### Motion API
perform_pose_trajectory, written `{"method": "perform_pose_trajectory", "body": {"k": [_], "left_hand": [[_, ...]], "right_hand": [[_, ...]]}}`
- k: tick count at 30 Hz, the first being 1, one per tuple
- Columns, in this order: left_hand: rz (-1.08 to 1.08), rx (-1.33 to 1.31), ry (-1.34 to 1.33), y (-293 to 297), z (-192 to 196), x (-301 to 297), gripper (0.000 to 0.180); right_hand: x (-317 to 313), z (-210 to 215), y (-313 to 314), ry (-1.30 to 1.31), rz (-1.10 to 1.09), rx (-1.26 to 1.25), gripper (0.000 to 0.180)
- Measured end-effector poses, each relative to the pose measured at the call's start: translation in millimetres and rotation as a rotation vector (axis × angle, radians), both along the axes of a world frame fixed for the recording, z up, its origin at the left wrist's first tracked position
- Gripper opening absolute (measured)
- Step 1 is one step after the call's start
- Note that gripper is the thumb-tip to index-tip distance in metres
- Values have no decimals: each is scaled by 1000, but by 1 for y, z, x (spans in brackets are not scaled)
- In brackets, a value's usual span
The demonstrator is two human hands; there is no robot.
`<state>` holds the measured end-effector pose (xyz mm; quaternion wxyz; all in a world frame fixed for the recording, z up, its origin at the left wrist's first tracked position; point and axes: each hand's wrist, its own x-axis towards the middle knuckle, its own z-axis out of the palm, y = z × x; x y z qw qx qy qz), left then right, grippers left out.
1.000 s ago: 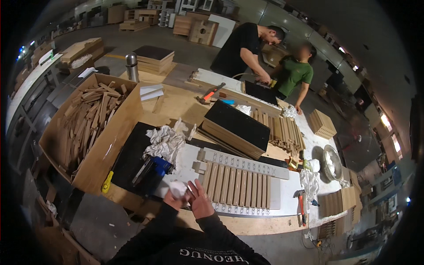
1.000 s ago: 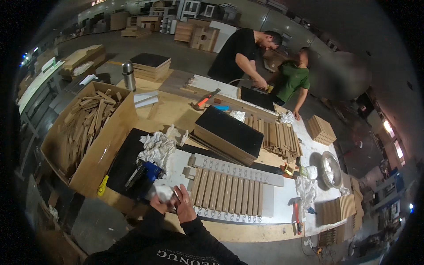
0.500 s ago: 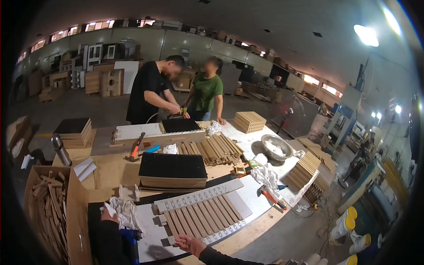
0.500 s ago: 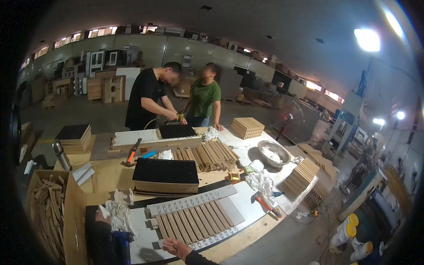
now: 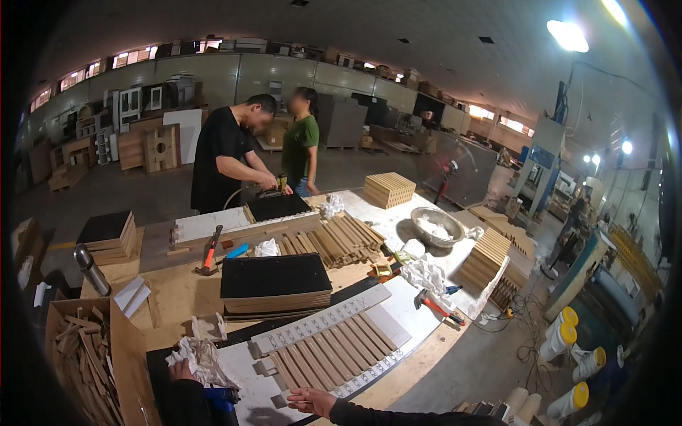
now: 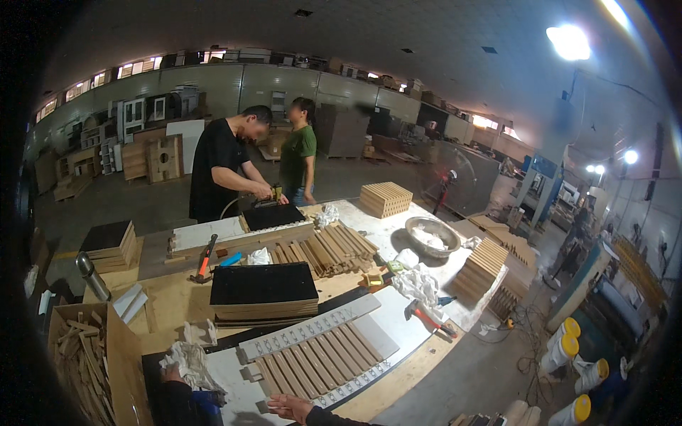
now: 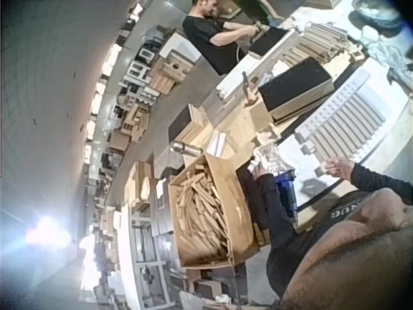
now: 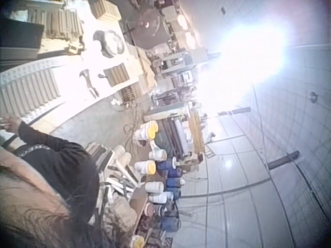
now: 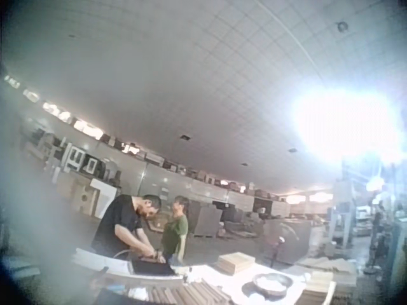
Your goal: The person wipes wooden slats in a template jig with a cloth, positions a board over them, and fastens it using a pneumatic nailer. After removing and trimming the assembled panel, the person places new wooden slats from a box into the jig.
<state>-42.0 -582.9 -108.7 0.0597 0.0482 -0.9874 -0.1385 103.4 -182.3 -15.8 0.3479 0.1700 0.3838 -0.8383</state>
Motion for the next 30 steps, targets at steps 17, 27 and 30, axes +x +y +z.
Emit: {"method": "perform_pose_trajectory", "body": {"k": [17, 27, 30], "left_hand": [[95, 733, 518, 74, 79, 81, 40], [-341, 1034, 19, 249, 110, 146, 24], [-498, 755, -198, 275, 103, 157, 27]], "right_hand": [[49, -54, 120, 198, 896, 592, 34], [79, -35, 138, 372, 637, 721, 36], [86, -37, 143, 434, 623, 736, 36]]}}
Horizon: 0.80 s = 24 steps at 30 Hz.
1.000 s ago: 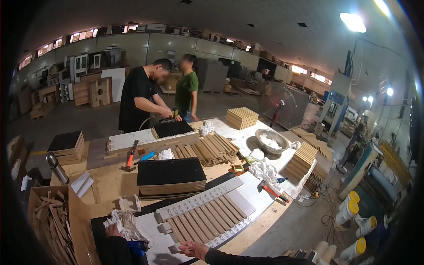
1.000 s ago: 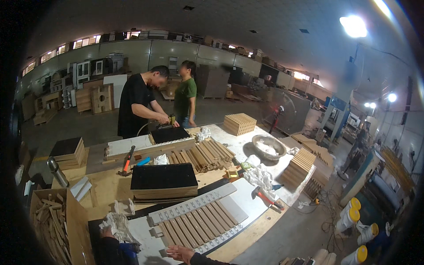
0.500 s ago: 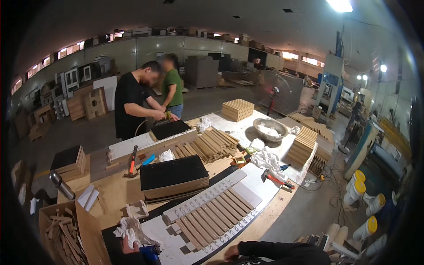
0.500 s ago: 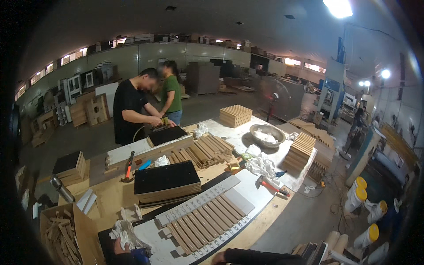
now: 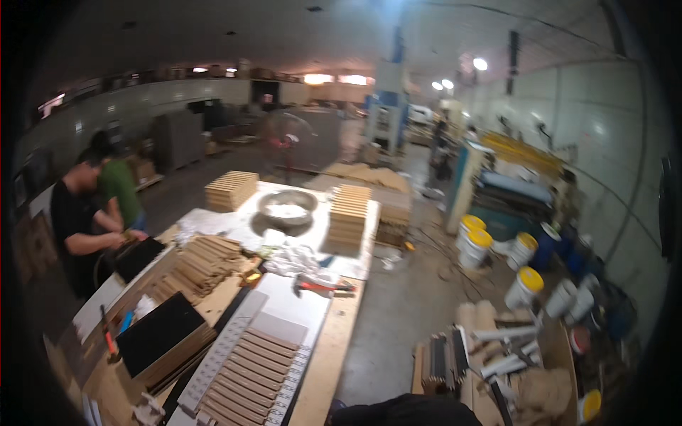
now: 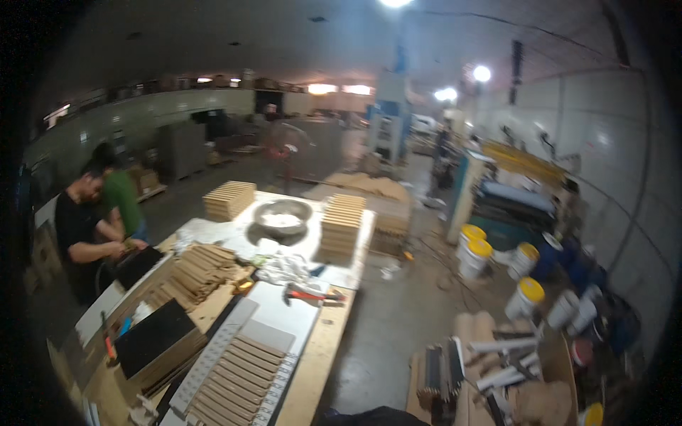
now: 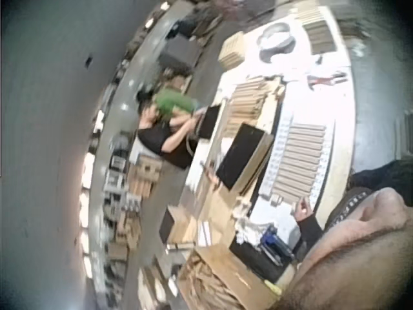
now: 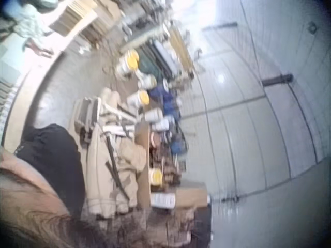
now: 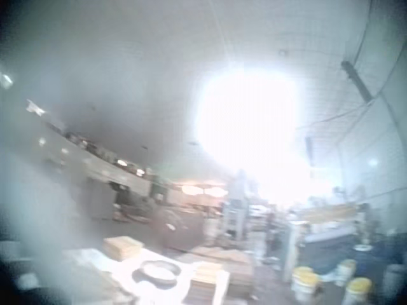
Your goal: The person wipes wooden slats in a template jig with a cloth, positions a board over them, and fastens it using a pneumatic nailer. After removing and trimming the assembled panel, the person places new wooden slats from a box into the jig.
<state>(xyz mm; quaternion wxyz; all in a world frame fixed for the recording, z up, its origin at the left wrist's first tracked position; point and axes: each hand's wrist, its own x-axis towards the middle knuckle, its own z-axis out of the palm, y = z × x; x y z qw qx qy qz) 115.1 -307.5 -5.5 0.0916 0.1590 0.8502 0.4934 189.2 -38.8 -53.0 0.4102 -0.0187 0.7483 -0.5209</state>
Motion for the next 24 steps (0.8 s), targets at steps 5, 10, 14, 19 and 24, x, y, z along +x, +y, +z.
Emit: {"method": "perform_pose_trajectory", "body": {"k": [5, 10, 14, 19, 24], "left_hand": [[-156, -20, 260, 12, -20, -1, 32], [-138, -214, -85, 22, 8, -12, 35], [-106, -132, -62, 27, 32, -12, 37], [-133, -72, -166, 34, 5, -19, 34], [-134, 8, -37, 49, -21, -22, 18]], "right_hand": [[26, -2, 7, -6, -61, -7, 37], [39, 1, 11, -14, -125, -12, 38], [34, 3, 8, -2, -147, -7, 39], [36, 2, 8, -5, -164, 15, 40], [73, -6, 25, -143, -129, 59, 42]]}}
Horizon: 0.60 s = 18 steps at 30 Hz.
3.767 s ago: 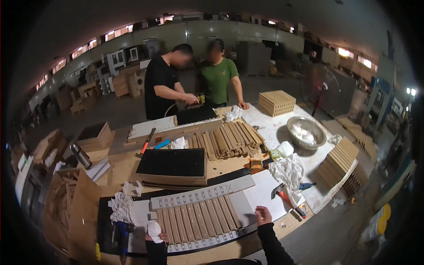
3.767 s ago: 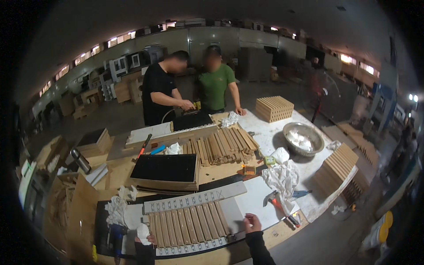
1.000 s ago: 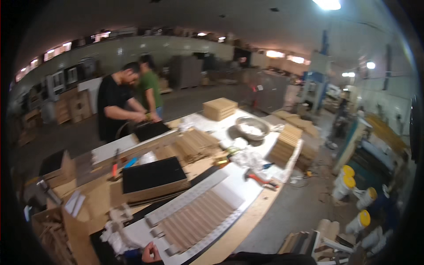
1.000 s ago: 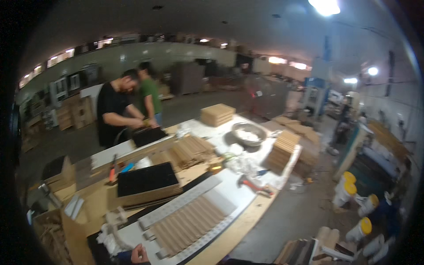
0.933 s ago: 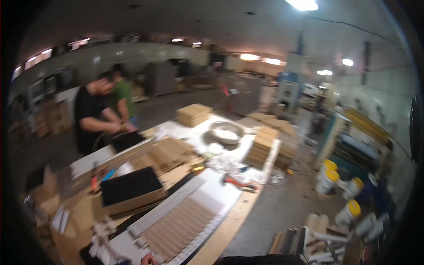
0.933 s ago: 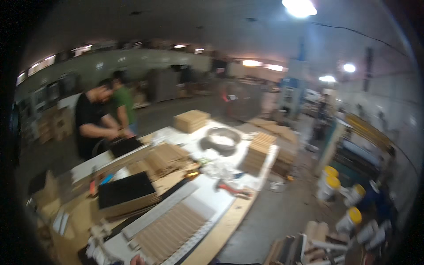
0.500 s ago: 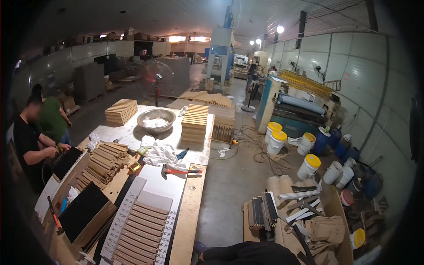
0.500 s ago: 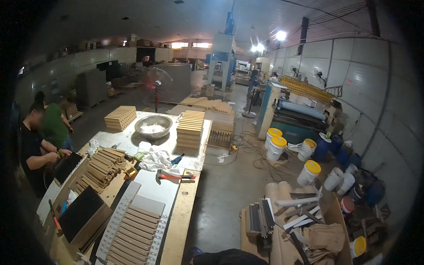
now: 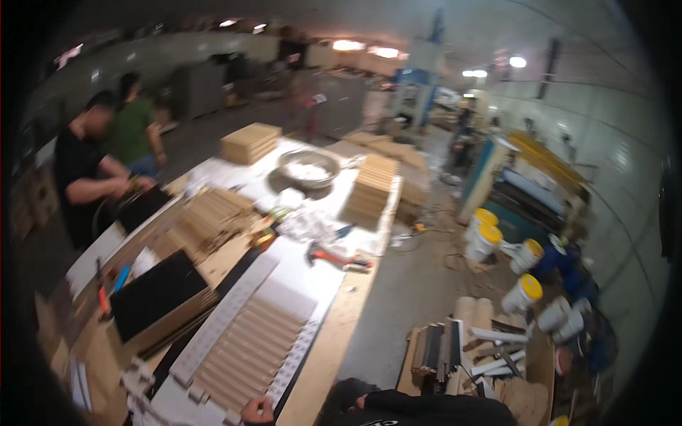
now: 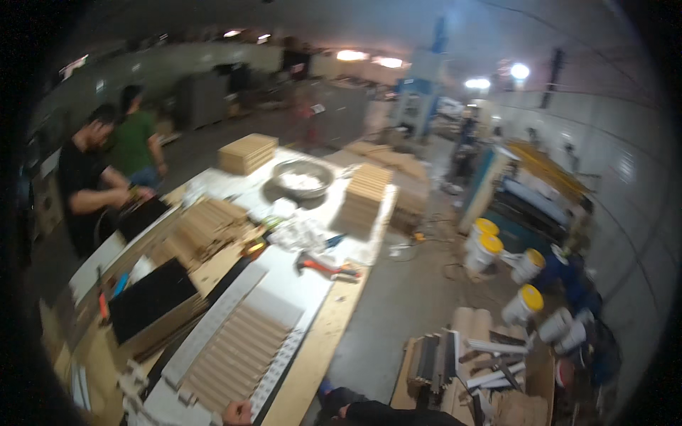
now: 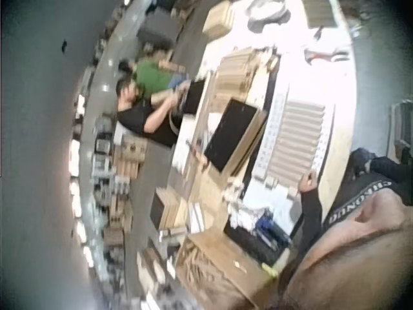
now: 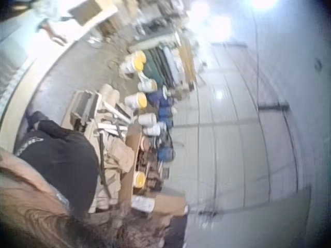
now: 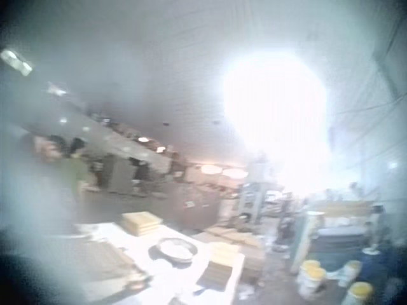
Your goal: The person wipes wooden slats in a template jig with a cloth, positions a board over them, and fastens it using a pneumatic nailer. After removing and trimming the assembled panel, the person places new wooden slats from a box into the jig.
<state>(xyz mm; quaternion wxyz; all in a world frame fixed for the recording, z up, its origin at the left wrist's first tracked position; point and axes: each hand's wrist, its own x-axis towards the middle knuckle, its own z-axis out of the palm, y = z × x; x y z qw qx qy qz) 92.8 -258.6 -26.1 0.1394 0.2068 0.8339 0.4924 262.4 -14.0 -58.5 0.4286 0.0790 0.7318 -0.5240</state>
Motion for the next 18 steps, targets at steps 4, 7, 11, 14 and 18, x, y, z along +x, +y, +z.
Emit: {"method": "perform_pose_trajectory", "body": {"k": [4, 7, 11, 14, 18], "left_hand": [[100, 106, 360, 11, 24, -12, 16], [326, 91, 307, 6, 35, -16, 21], [515, 142, 222, -15, 7, -19, 16], [689, -5, 104, -33, -28, -15, 17], [864, -174, 262, -40, -44, 17, 32]], "right_hand": [[11, -5, 22, -70, 46, 95, 43], [2, 6, 50, -3, 73, 273, 44], [-28, 44, 123, 416, -395, 365, 32], [-74, 56, 160, 588, -628, 476, 26], [-147, 46, 173, 794, -583, 281, 25]]}}
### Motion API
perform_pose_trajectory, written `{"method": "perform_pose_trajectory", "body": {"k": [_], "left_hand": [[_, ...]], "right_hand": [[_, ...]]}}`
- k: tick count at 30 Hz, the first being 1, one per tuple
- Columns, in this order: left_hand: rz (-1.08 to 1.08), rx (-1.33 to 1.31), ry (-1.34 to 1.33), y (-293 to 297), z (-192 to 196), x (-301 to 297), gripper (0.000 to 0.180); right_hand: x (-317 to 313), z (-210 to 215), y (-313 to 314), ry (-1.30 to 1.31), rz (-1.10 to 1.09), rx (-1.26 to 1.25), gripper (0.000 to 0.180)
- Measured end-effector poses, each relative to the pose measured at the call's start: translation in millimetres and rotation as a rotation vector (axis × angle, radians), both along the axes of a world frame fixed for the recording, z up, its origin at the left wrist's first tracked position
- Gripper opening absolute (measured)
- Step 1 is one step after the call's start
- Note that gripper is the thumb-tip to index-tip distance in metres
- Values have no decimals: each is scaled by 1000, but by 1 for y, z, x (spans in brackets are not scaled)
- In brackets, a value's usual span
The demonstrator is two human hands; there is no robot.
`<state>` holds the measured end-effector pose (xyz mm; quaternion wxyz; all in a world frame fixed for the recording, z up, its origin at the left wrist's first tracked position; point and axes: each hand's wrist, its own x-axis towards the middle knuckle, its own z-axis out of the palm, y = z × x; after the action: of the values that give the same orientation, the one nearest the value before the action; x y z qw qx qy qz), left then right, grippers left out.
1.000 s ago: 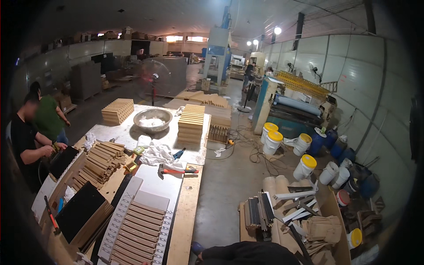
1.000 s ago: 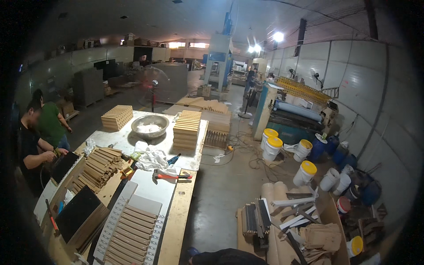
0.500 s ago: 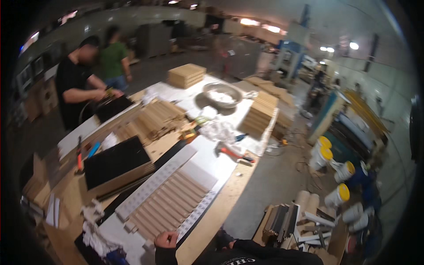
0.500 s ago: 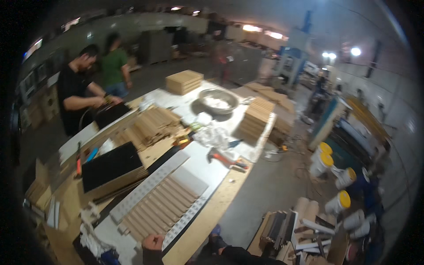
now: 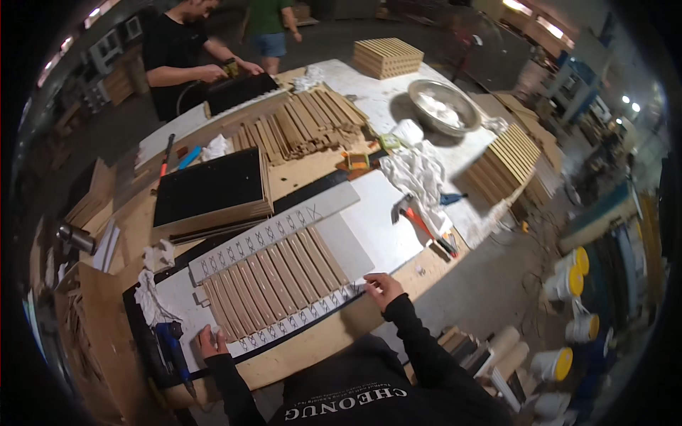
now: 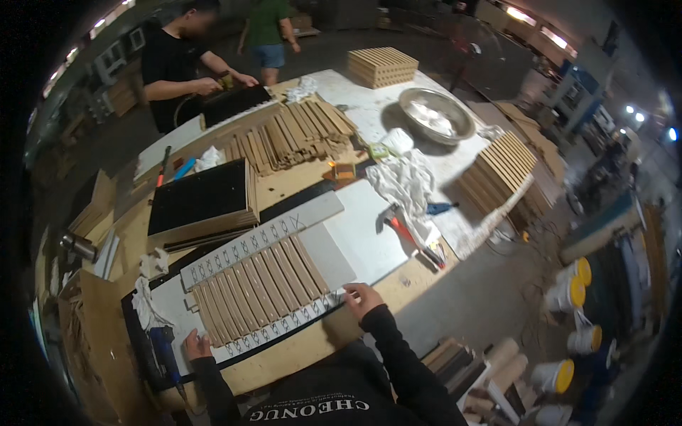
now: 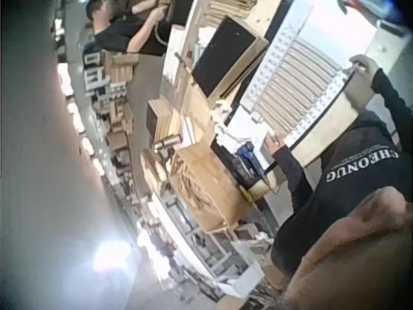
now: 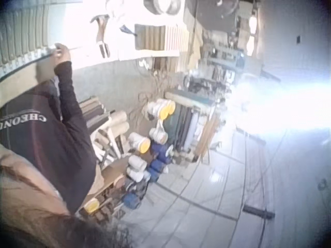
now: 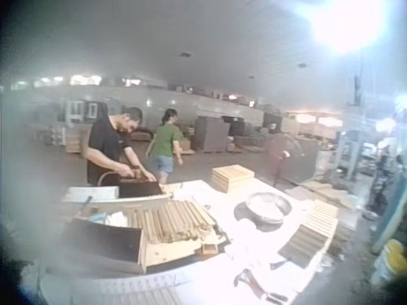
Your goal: The person wipes wooden slats in a template jig with a cloth, positions a board over them, and fastens it using a pneumatic nailer. After removing and trimming the assembled panel, the person places new wooden slats from a box into the jig.
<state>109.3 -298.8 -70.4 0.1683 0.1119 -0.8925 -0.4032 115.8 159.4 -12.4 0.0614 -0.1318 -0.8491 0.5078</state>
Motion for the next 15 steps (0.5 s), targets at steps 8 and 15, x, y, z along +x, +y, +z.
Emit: {"method": "perform_pose_trajectory", "body": {"k": [8, 15], "left_hand": [[-11, -152, -37, 95, 53, 21, 33], [47, -8, -24, 110, 69, 25, 28]], "right_hand": [[-58, -6, 12, -16, 264, 8, 39], [-68, -17, 10, -67, 459, 152, 39]]}}
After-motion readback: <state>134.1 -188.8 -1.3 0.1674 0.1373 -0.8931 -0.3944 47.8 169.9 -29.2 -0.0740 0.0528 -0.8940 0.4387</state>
